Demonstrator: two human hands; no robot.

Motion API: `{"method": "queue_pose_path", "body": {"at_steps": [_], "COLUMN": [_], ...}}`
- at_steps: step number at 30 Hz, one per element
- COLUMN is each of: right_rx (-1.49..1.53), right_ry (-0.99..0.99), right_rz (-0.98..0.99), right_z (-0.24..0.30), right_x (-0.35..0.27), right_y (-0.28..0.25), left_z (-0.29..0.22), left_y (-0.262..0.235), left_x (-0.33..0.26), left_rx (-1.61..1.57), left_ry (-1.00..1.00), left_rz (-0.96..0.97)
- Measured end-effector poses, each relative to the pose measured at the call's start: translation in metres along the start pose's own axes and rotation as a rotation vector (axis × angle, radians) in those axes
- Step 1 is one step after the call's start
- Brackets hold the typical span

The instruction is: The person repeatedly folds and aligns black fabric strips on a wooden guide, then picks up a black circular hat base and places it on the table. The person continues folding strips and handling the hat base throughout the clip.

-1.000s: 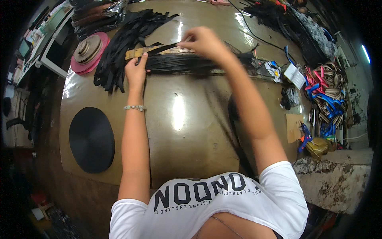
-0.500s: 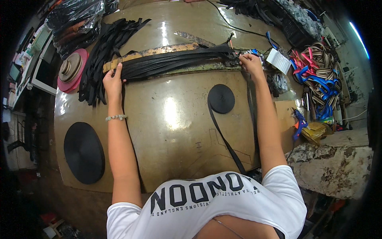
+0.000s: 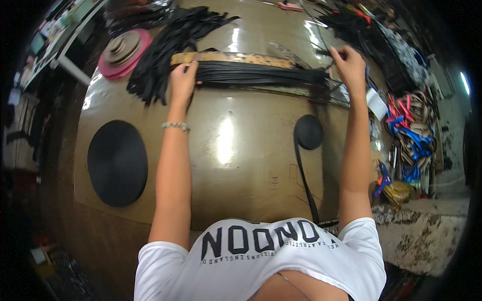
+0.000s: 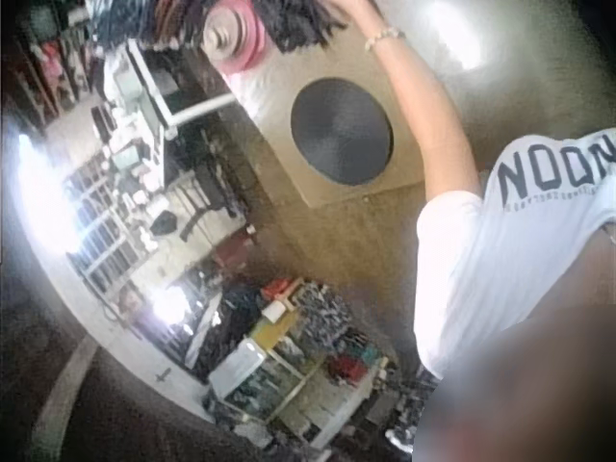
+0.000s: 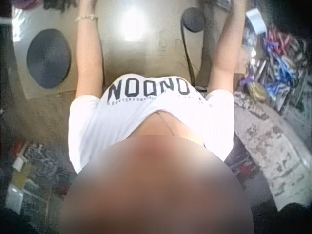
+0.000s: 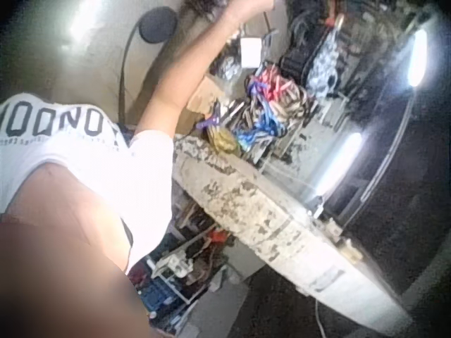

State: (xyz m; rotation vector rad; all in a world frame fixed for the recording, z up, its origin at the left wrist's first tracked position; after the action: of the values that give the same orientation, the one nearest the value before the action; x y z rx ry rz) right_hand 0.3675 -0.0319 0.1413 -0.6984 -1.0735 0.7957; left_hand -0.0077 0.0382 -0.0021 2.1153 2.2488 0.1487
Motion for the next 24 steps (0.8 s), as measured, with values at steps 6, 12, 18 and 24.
{"method": "queue_pose_path", "body": {"at_steps": [6,12,18,24], "right_rx": [0.461,0.431,0.274,0.565], "right_ry": [-0.246,-0.174,-0.343,0.274], "right_rz": [0.07,0.134,0.208,0.258], "right_z": [0.211,0.213,0.168,-0.056], "right_x": [-0.039,-0.046,-0.035,-0.021], "right_y": [0.122,0.164,0.093,-0.022], "left_z": [0.0,-0.002,-0.002,-0.005], "left_y": [0.0,0.001,0.003,0.005], "left_x": [-0.003,-0.001,0.001,-0.001], "left_rx": [-0.007,0.024,0.009,0.01], "left_ry": [0.056,0.056,0.075,0.024], "left_rz": [0.015,-0.087,-0.102,-0.099]}}
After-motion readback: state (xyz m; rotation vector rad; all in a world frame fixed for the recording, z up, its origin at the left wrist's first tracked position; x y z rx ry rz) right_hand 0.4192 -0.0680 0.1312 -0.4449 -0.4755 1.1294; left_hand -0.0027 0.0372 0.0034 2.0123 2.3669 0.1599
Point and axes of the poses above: each hand's wrist, its own x-axis towards the middle knuckle, its own y-axis out of the palm, z = x × y, the point moved 4 cm from there along x, towards the middle knuckle, and after that the axes turned 7 degrees about -x, right-handed, at the moved point
